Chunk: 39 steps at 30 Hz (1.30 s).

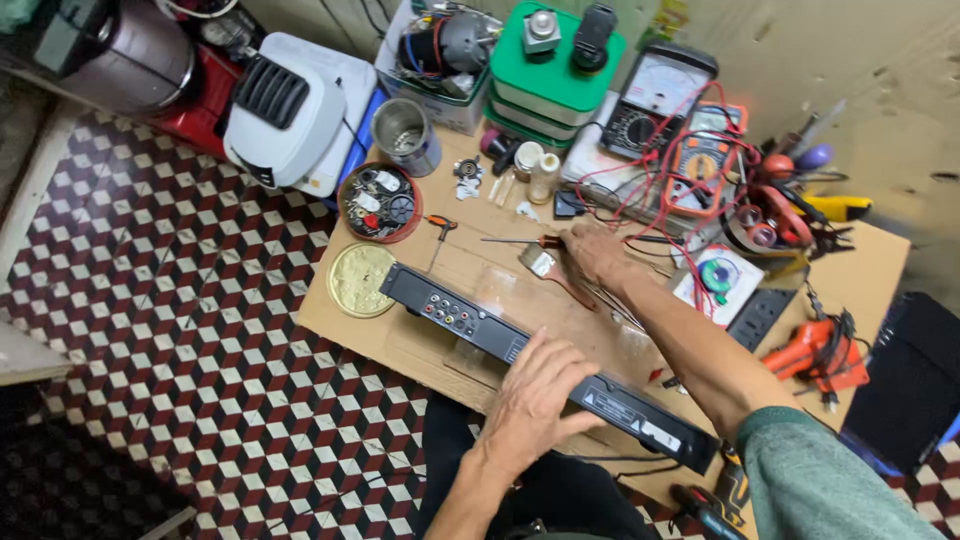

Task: The person works on a black DVD player at a cluttered workbench, using a screwdriver to unscrew and open the casing, handling internal parts and wires, then reassembling the unit. They power it on, and the disc tray ejects with a disc inside as they test the device.

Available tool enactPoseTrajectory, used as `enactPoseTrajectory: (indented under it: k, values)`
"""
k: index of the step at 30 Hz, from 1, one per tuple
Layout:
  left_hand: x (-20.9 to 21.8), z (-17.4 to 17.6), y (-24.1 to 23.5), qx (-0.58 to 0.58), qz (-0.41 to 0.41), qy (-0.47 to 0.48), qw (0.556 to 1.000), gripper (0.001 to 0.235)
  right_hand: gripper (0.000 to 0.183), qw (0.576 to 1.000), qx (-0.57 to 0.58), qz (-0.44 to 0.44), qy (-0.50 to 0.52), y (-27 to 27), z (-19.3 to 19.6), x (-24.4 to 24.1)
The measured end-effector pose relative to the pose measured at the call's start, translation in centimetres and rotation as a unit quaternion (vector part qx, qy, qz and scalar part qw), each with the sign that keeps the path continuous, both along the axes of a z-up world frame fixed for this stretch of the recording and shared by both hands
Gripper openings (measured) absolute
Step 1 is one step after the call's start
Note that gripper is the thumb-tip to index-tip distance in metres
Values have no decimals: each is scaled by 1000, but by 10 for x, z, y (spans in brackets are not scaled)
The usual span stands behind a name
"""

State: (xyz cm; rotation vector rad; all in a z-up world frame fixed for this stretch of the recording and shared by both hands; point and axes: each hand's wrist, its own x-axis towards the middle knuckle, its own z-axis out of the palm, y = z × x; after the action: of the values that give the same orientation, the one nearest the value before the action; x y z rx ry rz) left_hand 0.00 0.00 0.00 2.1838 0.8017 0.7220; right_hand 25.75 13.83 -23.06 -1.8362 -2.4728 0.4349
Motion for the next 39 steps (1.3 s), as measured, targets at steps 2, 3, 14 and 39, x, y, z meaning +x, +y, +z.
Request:
enactPoseTrajectory:
  k: [2, 3, 14, 39]
  values:
    - [-1, -1, 0, -10, 8, -1, 1000, 61, 30, 999, -11, 6, -37, 3, -4, -6]
    - [0, -1, -1, -20, 1, -6, 1000, 62, 30, 997, -21, -3, -77, 2, -5, -8]
    - [3, -10, 7, -3, -23, -4, 1000, 60, 27, 961, 63, -178, 204, -56, 170, -16]
    - [2, -23, 40, 38, -182, -78, 979, 47, 20, 662, 424, -549, 285, -265, 321, -164]
